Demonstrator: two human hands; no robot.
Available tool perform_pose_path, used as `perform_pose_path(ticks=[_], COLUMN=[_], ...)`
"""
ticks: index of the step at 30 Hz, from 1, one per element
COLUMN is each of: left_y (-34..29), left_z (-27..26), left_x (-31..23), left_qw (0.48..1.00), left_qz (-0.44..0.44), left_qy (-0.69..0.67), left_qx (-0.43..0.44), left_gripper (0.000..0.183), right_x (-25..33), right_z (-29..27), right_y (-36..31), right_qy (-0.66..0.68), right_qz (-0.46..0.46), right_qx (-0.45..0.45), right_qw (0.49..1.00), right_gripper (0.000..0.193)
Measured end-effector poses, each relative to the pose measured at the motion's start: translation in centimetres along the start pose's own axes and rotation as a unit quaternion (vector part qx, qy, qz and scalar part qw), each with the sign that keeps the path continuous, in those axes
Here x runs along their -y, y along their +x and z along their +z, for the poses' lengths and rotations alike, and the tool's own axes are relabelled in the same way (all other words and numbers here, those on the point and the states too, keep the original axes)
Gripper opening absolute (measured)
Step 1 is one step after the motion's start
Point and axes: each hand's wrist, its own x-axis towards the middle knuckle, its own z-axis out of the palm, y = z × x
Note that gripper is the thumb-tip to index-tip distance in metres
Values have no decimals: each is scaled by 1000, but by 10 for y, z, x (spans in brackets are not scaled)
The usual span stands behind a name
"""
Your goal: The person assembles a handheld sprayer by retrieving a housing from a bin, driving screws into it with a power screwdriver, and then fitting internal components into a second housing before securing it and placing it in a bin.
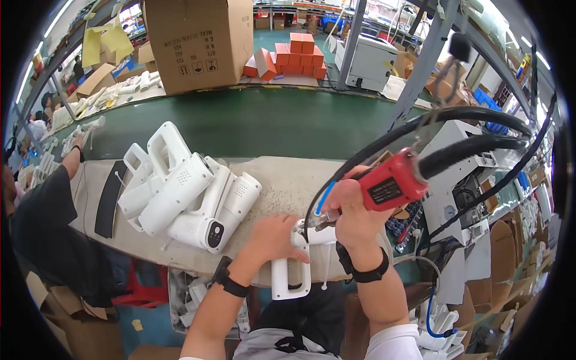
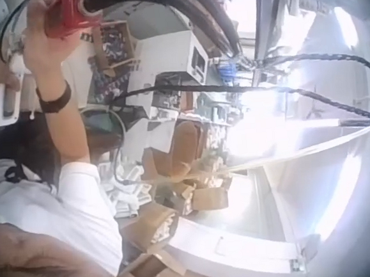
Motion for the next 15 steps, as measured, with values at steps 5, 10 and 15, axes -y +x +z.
perform_pose_path(ticks=[5,10,15], left_y=[8,12,4], left_z=[-15,-19,-1], left_x=[-14,-15,1], left_qw=[989,970,996], left_qz=[-65,-117,-44], left_qy=[47,58,-22], left_qx=[123,207,73], left_gripper=[91,88,79], right_x=[-21,-31,-30], right_z=[5,10,7], right_y=[-4,-3,-13], right_qy=[44,-3,14], right_qz=[52,100,32], right_qx=[-1,27,24], right_qw=[998,995,999], right_gripper=[29,23,27])
